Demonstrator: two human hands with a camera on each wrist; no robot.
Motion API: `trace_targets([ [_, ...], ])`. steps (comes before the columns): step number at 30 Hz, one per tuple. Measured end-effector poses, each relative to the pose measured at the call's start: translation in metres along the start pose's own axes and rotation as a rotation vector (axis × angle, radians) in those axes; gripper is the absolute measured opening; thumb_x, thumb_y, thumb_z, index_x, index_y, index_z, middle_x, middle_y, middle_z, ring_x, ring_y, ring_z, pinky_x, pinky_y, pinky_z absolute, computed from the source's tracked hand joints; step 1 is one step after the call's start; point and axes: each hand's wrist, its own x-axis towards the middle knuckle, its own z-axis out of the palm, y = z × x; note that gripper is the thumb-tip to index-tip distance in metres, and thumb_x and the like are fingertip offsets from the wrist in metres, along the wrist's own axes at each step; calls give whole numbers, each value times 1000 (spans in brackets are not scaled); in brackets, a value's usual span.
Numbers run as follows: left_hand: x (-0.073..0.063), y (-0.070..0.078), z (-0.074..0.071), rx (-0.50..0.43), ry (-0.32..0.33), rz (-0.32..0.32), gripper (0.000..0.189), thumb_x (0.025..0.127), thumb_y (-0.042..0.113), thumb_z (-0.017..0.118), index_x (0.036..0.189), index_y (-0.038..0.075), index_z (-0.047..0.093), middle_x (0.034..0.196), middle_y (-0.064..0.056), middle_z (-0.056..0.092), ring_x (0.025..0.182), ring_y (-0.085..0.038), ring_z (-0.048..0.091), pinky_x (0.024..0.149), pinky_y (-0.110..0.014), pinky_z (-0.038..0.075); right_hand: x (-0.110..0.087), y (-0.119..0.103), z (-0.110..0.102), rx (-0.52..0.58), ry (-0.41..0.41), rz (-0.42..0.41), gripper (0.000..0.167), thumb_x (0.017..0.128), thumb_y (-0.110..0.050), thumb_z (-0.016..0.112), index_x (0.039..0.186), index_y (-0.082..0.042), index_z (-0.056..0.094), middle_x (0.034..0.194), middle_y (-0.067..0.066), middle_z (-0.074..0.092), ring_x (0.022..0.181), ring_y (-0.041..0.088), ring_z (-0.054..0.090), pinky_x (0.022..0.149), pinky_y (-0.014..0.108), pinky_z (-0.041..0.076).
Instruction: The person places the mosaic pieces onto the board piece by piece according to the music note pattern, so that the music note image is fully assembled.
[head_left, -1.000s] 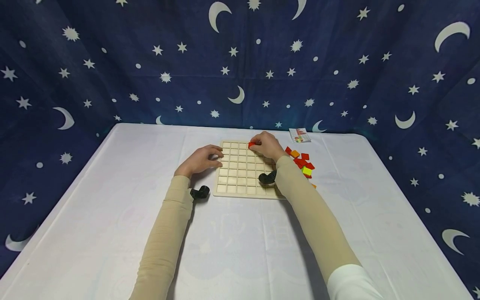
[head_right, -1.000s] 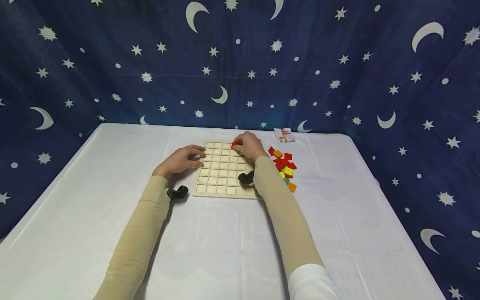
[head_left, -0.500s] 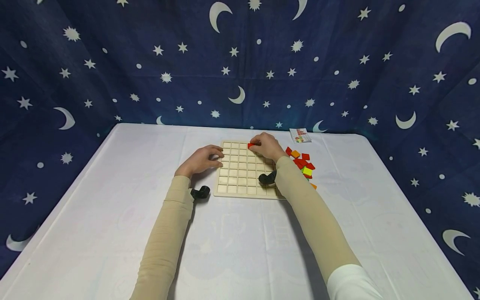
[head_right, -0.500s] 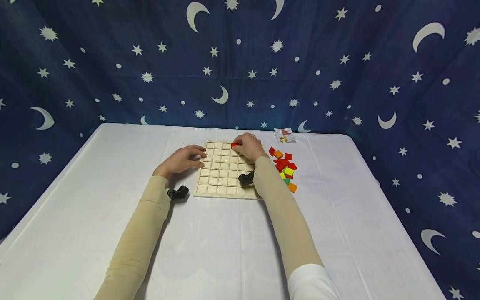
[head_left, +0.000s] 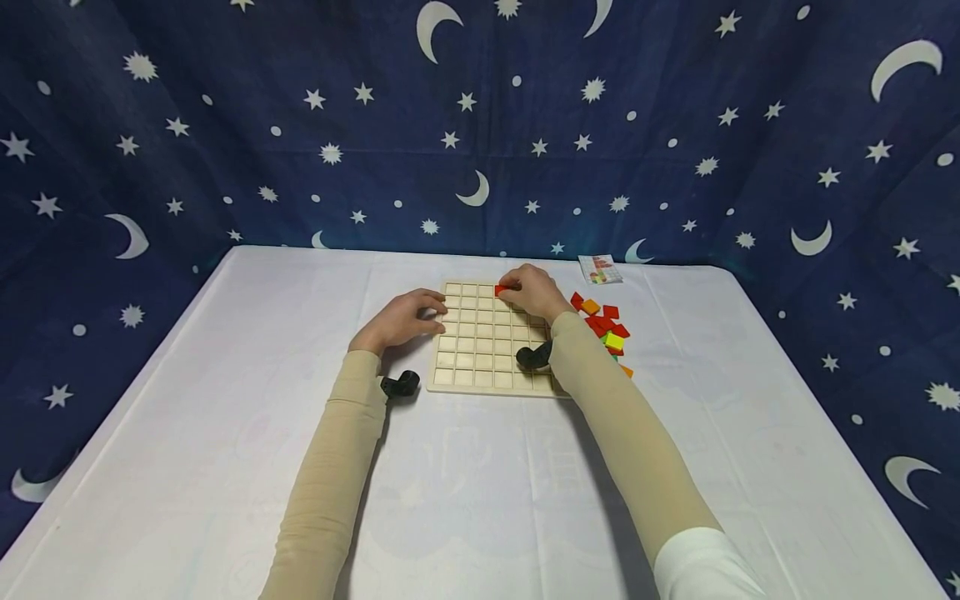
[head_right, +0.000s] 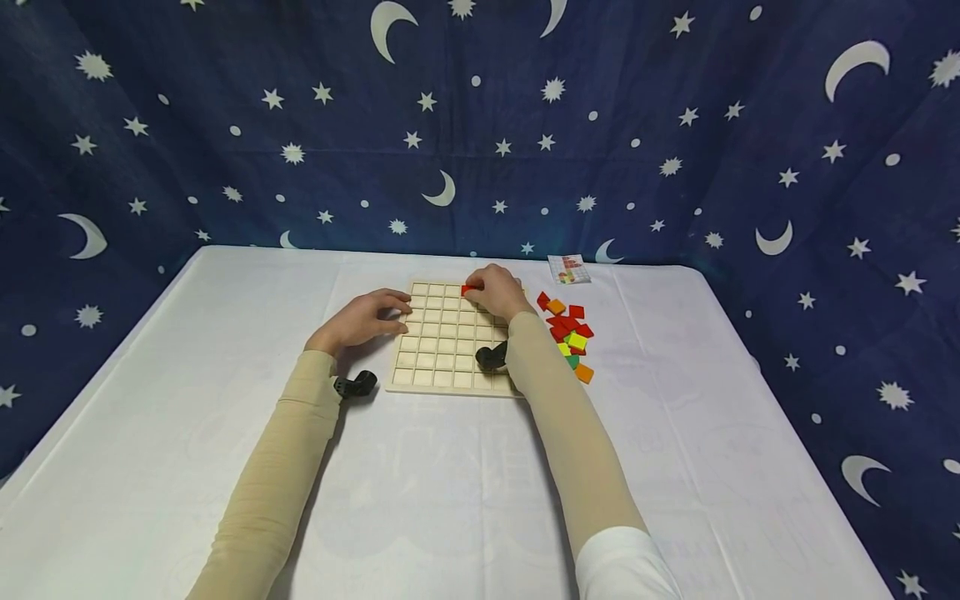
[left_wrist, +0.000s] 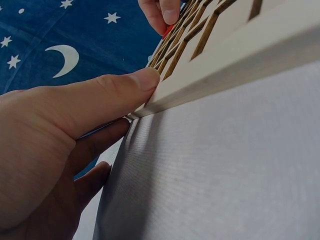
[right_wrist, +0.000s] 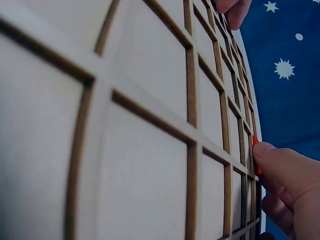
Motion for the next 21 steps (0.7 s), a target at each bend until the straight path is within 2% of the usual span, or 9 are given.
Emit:
trace_targets([
  [15, 1, 0, 0, 2, -5, 5, 37, 90, 19, 73, 122, 2, 66, 144, -13, 49, 137, -31, 39, 116, -43, 30, -3, 3, -3, -6, 17, 5, 33, 96, -20, 64, 126, -6, 65, 123, 13, 59, 111, 29, 57, 97, 44, 48],
  [21, 1, 0, 0, 3, -6, -2, 38, 90, 19, 73, 123, 2, 66, 144, -13, 48, 137, -31, 39, 116, -43, 29, -12, 12, -19, -11, 38, 27, 34, 97, -20, 62, 127, -4, 64, 125, 15, 58, 110, 31, 56, 95, 45, 49],
])
